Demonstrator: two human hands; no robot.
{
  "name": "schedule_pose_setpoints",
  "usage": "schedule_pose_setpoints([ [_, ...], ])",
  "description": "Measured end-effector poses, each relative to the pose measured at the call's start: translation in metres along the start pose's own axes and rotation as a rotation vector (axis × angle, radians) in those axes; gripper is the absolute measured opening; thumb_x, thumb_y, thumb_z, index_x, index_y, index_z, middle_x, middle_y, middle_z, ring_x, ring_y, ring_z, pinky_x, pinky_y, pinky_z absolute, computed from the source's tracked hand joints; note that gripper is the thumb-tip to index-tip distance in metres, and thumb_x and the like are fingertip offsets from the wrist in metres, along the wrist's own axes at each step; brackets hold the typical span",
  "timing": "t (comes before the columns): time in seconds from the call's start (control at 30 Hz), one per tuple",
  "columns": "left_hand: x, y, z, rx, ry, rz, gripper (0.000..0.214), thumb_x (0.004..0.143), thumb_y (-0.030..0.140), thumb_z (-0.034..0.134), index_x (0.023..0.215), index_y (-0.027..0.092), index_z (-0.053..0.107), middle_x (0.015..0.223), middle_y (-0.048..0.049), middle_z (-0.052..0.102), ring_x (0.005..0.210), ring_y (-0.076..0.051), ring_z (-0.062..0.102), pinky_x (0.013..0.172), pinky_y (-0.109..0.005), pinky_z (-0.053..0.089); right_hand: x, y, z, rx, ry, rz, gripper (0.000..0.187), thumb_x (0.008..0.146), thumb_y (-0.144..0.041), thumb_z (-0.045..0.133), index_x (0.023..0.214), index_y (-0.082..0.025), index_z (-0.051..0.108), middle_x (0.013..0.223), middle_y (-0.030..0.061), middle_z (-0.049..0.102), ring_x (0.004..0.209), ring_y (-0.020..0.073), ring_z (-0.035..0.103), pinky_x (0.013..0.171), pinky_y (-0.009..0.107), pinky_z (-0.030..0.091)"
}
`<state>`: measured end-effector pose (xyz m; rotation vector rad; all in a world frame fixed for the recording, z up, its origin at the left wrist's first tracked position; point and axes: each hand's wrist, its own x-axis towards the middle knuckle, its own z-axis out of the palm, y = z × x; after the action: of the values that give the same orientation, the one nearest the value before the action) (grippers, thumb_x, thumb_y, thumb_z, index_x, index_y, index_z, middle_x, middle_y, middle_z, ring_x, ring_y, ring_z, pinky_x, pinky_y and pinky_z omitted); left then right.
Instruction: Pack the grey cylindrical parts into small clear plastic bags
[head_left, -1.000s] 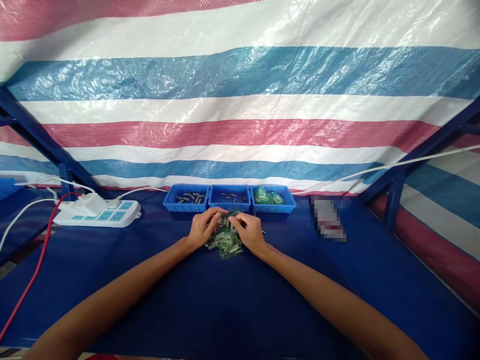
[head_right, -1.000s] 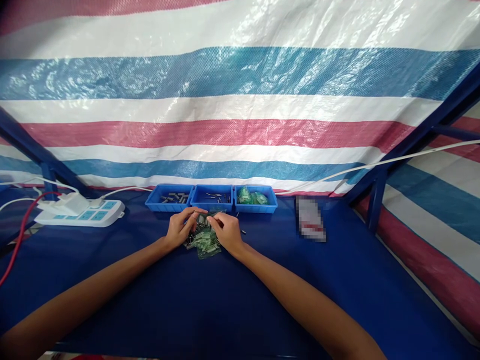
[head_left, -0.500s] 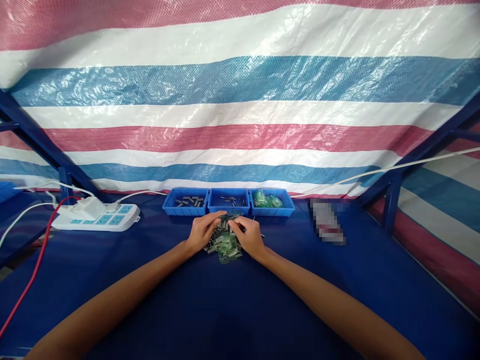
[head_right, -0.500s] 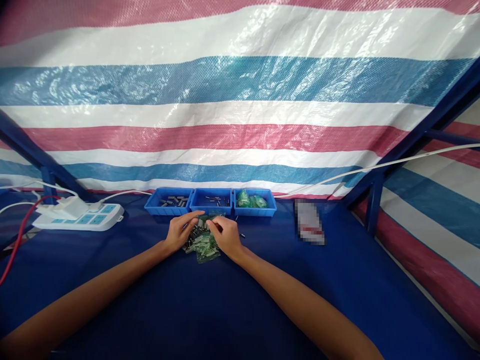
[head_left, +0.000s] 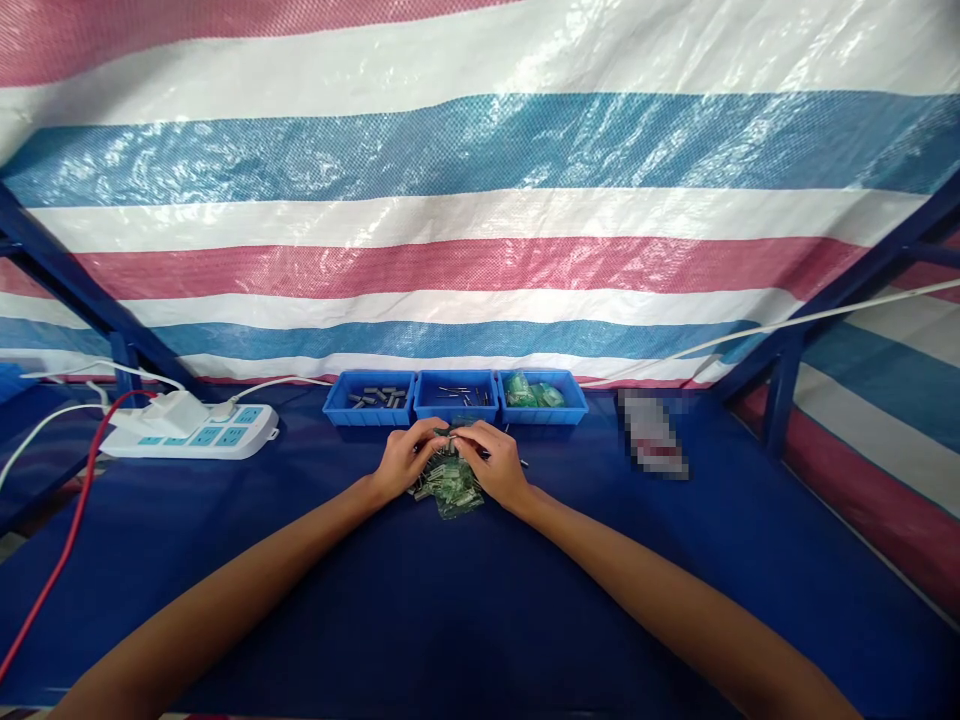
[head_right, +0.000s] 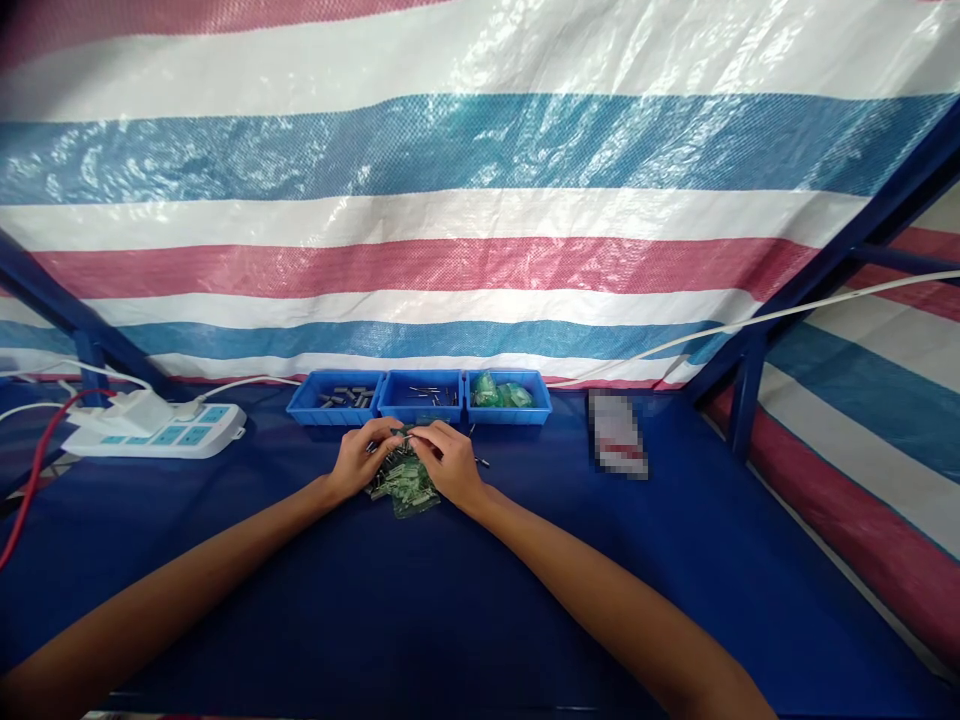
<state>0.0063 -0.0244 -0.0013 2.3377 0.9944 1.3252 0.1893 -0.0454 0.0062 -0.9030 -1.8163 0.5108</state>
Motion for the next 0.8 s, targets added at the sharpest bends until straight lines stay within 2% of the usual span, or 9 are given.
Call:
schedule_pose_setpoints([
  [0.17,0.0,0.002,-0.001,-0.001,0.012,-0.03,0.023,0.089,0.034,0.053,0.103,0.017,0.058,0.058,0.0039,0.056,0.049,-0.008,0.049,0.051,-0.018,0.039,0.001,-0.004,-0.001,-0.013,-0.018,0.003,0.022,0.091,-0.03,0.047,0.086,-0.018,0.065,0.073,0.0043,0.058,0.06,0.0136,0.053,0.057,0.026,0.042],
  [0.3,0.001,0.003,-0.001,-0.01,0.049,-0.061,0.025,0.087,0.035,0.055,0.104,0.016,0.058,0.072,-0.0003,0.063,0.058,-0.01,0.057,0.058,-0.019,0.044,0.0,-0.006,-0.002,-0.013,0.047,0.03,0.022,0.091,-0.029,0.045,0.084,-0.017,0.062,0.07,0.0031,0.057,0.062,0.0139,0.053,0.06,0.025,0.042],
  [0.4,0.004,0.006,-0.002,0.004,0.056,-0.044,0.019,0.087,0.033,0.055,0.092,0.016,0.062,0.077,-0.0027,0.064,0.062,-0.011,0.057,0.06,-0.021,0.045,-0.001,-0.006,-0.002,0.01,0.108,0.045,0.02,0.092,-0.027,0.044,0.088,-0.017,0.06,0.076,0.0038,0.06,0.066,0.014,0.055,0.063,0.025,0.043],
  [0.5,0.007,0.009,-0.003,-0.002,0.048,0.017,0.019,0.089,0.029,0.052,0.083,0.015,0.064,0.076,-0.0041,0.064,0.068,-0.014,0.059,0.066,-0.024,0.046,-0.001,-0.006,-0.002,0.005,0.105,0.05,0.02,0.092,-0.028,0.044,0.088,-0.017,0.06,0.076,0.0039,0.061,0.065,0.014,0.055,0.063,0.025,0.043],
  [0.8,0.007,0.014,-0.006,-0.008,0.098,0.027,0.019,0.089,0.025,0.053,0.1,0.017,0.066,0.095,-0.0079,0.067,0.085,-0.018,0.062,0.075,-0.028,0.051,0.001,-0.003,0.0,-0.071,-0.006,0.054,0.029,0.091,-0.034,0.045,0.076,-0.017,0.062,0.063,0.002,0.058,0.056,0.0132,0.051,0.057,0.024,0.04],
])
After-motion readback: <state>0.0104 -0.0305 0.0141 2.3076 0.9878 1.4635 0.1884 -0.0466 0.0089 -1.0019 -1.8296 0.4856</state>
